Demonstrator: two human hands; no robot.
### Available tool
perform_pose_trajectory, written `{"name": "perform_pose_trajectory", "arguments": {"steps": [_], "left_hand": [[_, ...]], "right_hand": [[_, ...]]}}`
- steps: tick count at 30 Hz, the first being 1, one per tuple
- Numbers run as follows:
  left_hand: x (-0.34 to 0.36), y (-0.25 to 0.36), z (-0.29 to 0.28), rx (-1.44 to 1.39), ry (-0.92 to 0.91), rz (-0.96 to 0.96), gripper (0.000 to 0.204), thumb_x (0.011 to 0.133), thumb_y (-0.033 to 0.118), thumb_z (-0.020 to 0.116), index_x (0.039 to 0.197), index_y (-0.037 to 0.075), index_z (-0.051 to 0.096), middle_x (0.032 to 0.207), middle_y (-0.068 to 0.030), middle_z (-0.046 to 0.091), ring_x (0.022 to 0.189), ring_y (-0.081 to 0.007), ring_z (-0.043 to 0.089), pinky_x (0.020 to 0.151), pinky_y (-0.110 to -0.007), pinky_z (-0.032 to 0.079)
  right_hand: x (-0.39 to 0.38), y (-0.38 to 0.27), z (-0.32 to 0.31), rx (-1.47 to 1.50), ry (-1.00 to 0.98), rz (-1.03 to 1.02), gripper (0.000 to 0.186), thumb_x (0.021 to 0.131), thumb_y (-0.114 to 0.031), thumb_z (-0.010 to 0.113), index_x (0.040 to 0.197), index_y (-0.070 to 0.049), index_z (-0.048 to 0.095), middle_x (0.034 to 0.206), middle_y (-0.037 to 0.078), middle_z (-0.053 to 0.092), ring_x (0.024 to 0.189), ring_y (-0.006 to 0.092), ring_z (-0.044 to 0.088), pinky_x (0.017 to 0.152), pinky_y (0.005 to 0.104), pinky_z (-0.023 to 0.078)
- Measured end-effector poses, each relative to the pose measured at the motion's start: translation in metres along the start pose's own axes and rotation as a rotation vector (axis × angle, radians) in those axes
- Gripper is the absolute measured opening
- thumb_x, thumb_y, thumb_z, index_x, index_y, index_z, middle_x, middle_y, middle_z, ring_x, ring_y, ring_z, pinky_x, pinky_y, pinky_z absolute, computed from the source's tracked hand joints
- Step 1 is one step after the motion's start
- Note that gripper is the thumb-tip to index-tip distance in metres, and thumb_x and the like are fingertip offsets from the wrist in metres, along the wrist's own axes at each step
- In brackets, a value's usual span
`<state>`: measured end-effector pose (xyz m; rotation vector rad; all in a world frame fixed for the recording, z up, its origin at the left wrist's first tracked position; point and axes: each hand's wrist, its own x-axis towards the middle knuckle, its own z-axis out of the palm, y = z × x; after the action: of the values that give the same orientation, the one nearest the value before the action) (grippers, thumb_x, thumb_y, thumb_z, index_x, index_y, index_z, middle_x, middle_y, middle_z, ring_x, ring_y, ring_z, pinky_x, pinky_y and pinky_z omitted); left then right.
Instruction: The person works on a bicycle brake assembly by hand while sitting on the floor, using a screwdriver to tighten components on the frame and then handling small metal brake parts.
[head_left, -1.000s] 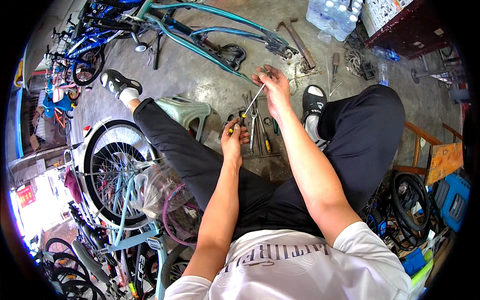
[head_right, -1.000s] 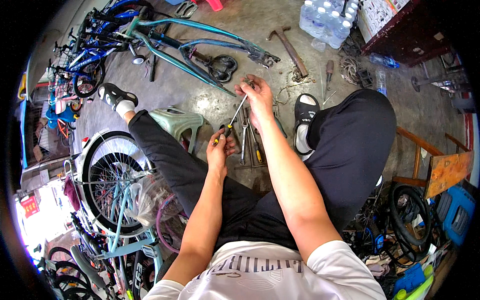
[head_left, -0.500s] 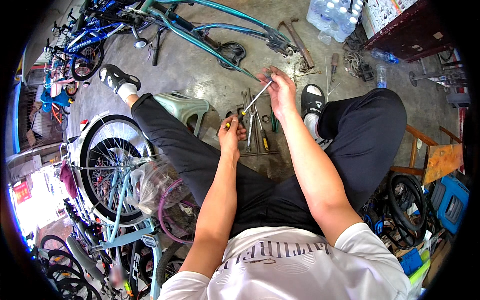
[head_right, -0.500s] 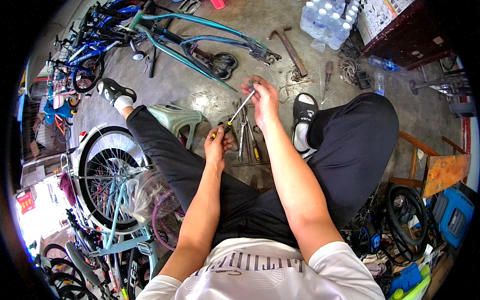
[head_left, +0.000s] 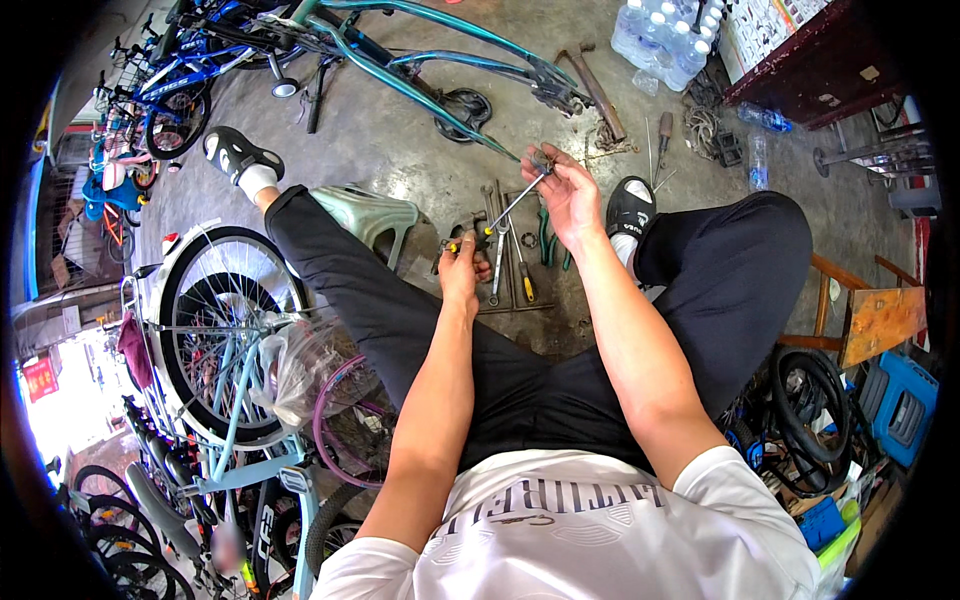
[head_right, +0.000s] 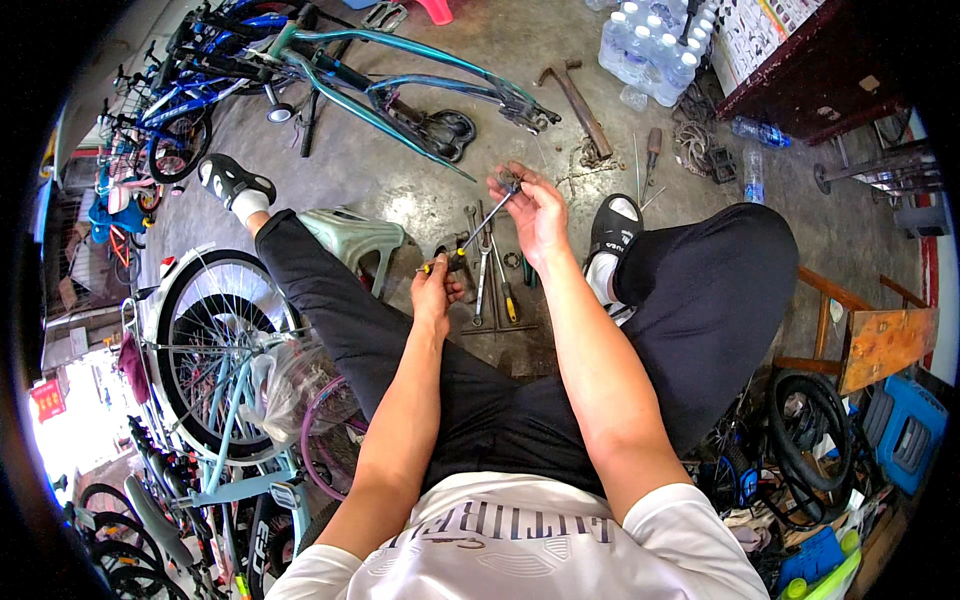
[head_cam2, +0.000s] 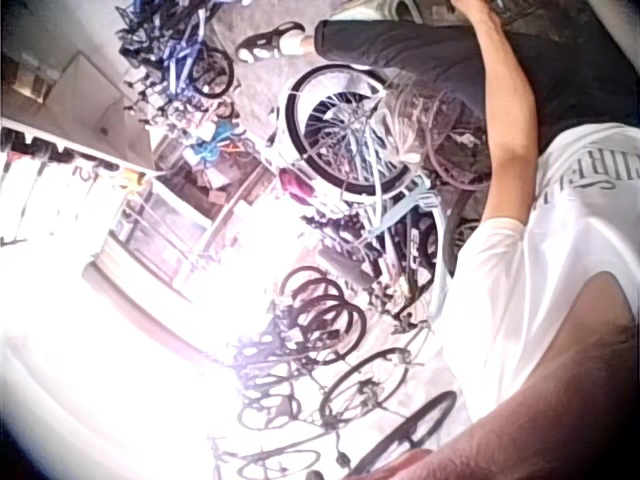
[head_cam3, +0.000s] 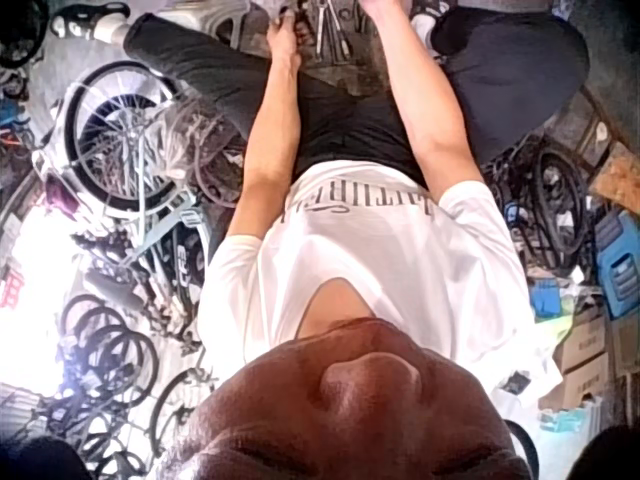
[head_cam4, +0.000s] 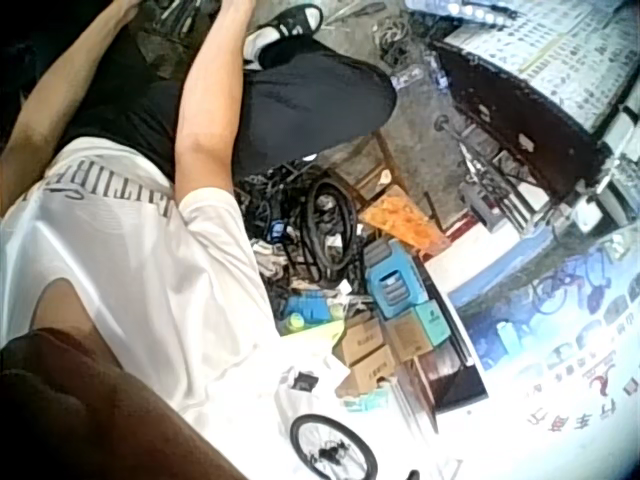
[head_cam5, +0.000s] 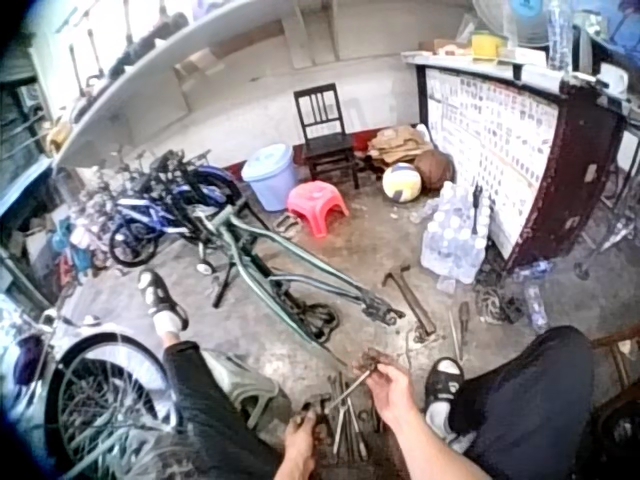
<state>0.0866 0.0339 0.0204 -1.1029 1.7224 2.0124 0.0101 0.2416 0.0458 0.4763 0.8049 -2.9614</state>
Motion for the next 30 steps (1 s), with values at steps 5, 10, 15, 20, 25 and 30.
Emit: {"name": "perform_pose_trajectory", "arguments": {"steps": [5,10,15,20,25,30], "left_hand": [[0.01,-0.01,0.0,0.021,-0.01,-0.057,0.028,0.101,0.035,0.067,0.107,0.009,0.058,0.076,-0.0007,0.057,0.061,-0.0126,0.059,0.054,-0.028,0.052],[0.015,-0.018,-0.001,0.068,-0.066,-0.035,0.024,0.101,0.031,0.066,0.105,0.009,0.058,0.075,-0.0015,0.059,0.059,-0.0134,0.059,0.053,-0.03,0.05],[0.013,-0.019,0.003,0.145,-0.051,-0.012,0.021,0.101,0.029,0.065,0.104,0.01,0.058,0.073,-0.0009,0.058,0.058,-0.0138,0.059,0.052,-0.03,0.049],[0.016,-0.021,0.001,0.158,-0.032,-0.009,0.019,0.1,0.028,0.064,0.1,0.01,0.059,0.071,-0.0005,0.057,0.056,-0.0142,0.059,0.051,-0.031,0.049],[0.016,-0.027,0.001,0.266,0.045,-0.045,0.019,0.098,0.025,0.064,0.097,0.007,0.058,0.071,-0.0016,0.056,0.055,-0.0146,0.057,0.05,-0.031,0.049],[0.024,-0.046,-0.004,0.366,0.111,-0.117,0.02,0.097,0.022,0.065,0.1,0.004,0.057,0.072,-0.004,0.058,0.053,-0.0155,0.057,0.046,-0.031,0.046]], "right_hand": [[-0.006,-0.002,0.0,-0.09,0.005,-0.021,0.036,0.102,-0.01,0.05,0.133,0.008,0.053,0.134,0.025,0.061,0.121,0.0368,0.064,0.108,0.0459,0.052],[-0.006,-0.004,-0.006,-0.082,0.084,-0.043,0.034,0.106,-0.014,0.052,0.132,0.007,0.055,0.13,0.024,0.063,0.118,0.0358,0.066,0.105,0.0453,0.053],[-0.001,-0.006,-0.016,0.005,0.192,0.021,0.031,0.105,-0.012,0.051,0.13,0.006,0.056,0.123,0.022,0.067,0.115,0.0354,0.068,0.103,0.0448,0.054],[0.007,-0.003,-0.029,0.106,0.271,0.129,0.029,0.105,-0.013,0.05,0.13,0.0,0.057,0.124,0.018,0.068,0.118,0.031,0.067,0.108,0.0451,0.048],[0.018,-0.007,-0.054,0.234,0.324,0.084,0.03,0.105,-0.015,0.051,0.132,-0.004,0.057,0.124,0.017,0.069,0.119,0.0287,0.067,0.113,0.0454,0.042],[0.021,0.005,-0.118,-0.045,0.522,0.169,0.034,0.104,-0.014,0.053,0.135,0.001,0.054,0.138,0.017,0.052,0.109,0.0336,0.07,0.094,0.0433,0.06]]}}
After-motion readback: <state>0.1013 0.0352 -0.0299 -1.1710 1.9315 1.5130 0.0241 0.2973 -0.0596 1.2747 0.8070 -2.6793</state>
